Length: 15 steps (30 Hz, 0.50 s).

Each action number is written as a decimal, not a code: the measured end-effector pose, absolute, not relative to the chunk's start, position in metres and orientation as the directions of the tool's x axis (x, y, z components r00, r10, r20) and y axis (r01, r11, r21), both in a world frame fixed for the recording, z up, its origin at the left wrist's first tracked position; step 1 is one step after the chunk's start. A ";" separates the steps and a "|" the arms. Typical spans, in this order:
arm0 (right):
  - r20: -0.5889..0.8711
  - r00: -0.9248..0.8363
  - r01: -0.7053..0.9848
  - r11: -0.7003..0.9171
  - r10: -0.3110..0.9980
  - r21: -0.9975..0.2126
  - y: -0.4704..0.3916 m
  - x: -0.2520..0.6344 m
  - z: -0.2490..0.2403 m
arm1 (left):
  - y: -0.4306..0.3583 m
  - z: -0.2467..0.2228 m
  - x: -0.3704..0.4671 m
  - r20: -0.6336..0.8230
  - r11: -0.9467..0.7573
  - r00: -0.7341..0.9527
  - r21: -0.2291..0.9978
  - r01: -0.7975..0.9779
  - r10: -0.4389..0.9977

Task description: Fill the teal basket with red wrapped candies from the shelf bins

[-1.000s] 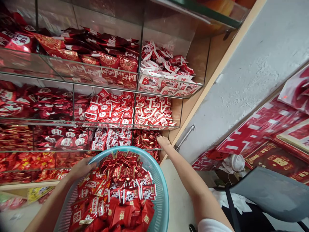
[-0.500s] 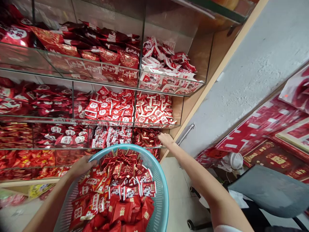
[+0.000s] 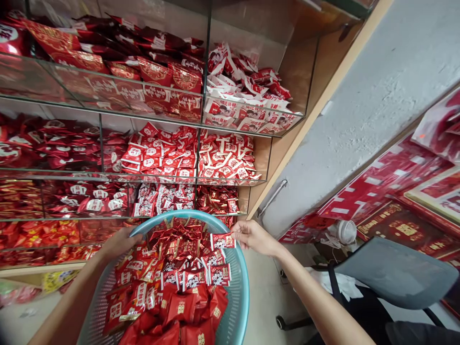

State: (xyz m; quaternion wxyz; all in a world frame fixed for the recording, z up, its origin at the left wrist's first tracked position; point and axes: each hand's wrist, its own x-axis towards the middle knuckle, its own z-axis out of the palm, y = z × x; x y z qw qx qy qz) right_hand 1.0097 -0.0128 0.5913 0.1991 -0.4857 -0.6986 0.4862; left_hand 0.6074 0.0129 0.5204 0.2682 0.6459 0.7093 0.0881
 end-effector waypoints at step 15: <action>-0.305 -0.379 0.563 -0.044 0.874 -0.826 -0.027 0.997 0.535 | 0.011 0.524 0.609 -0.286 0.162 -0.029 0.452 0.877 0.958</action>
